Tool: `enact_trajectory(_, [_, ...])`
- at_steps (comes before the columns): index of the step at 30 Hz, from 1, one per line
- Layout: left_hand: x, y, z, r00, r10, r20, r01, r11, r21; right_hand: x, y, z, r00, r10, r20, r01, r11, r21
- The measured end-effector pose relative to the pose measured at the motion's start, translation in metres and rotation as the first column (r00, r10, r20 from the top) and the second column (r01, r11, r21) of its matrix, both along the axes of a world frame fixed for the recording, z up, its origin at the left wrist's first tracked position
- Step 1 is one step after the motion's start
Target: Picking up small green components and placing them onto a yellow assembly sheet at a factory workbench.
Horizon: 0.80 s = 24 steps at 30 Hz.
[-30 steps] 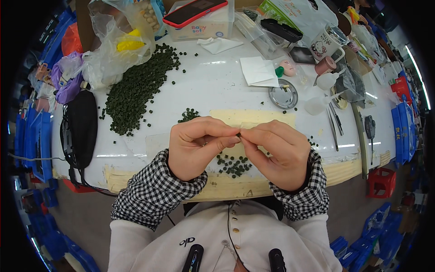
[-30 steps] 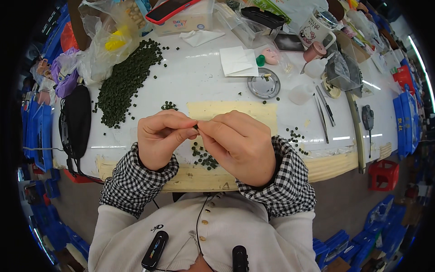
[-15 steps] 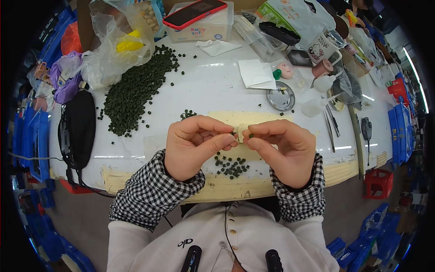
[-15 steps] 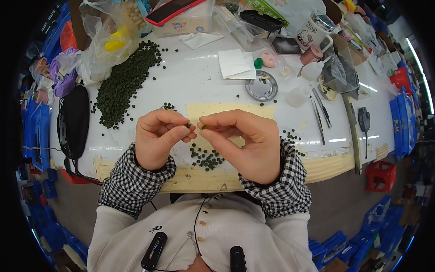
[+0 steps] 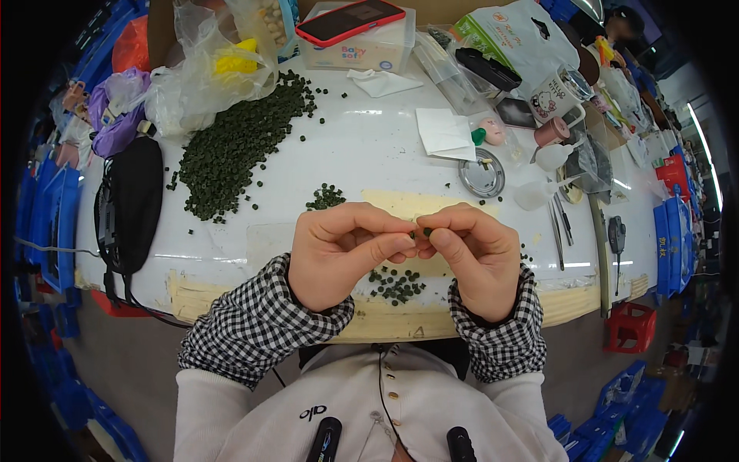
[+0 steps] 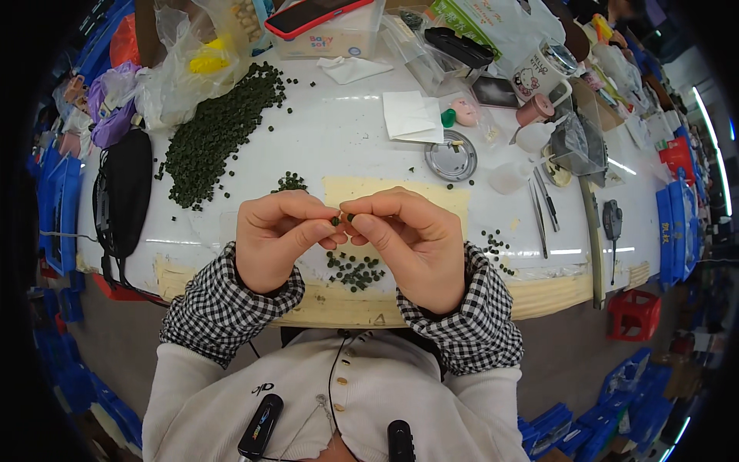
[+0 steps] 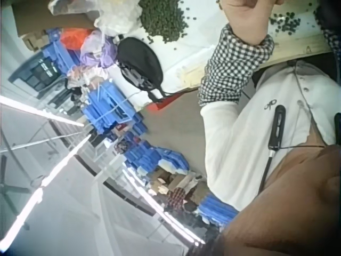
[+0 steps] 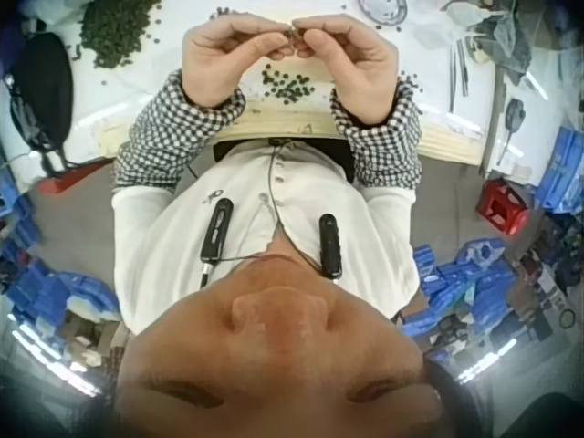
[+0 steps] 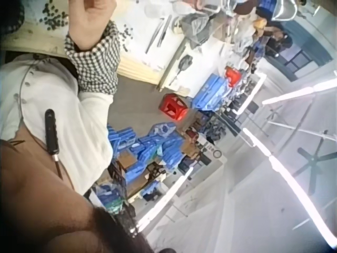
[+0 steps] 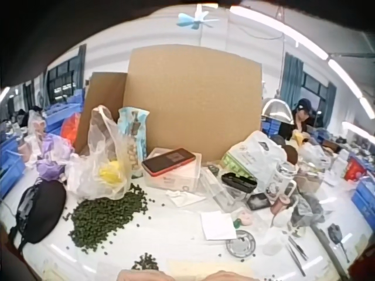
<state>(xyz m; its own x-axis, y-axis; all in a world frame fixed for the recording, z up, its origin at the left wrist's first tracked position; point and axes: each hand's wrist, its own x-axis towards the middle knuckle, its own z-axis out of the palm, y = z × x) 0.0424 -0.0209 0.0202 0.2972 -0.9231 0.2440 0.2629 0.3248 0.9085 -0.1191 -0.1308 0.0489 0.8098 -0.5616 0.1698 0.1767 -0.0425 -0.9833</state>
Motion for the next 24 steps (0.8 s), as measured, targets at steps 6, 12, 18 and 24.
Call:
enact_trajectory(6, [0.001, 0.000, 0.001, 0.893, 0.219, 0.394, -0.166, 0.972, -0.165, 0.004, 0.003, 0.001, 0.999, -0.032, -0.020, 0.031, 0.997, -0.065])
enact_trajectory(12, [-0.001, 0.000, 0.007, 0.768, 0.322, 0.553, -0.228, 0.945, -0.233, 0.005, 0.006, -0.003, 0.997, -0.078, -0.026, 0.076, 0.995, -0.071])
enact_trajectory(18, [-0.003, 0.001, 0.008, 0.726, 0.346, 0.595, -0.243, 0.938, -0.249, 0.006, 0.008, -0.006, 0.995, -0.099, -0.003, 0.098, 0.992, -0.078])
enact_trajectory(24, [-0.005, 0.001, 0.000, 0.949, 0.193, 0.248, -0.188, 0.981, -0.045, 0.007, 0.011, -0.011, 0.984, -0.180, 0.015, 0.177, 0.941, -0.287])
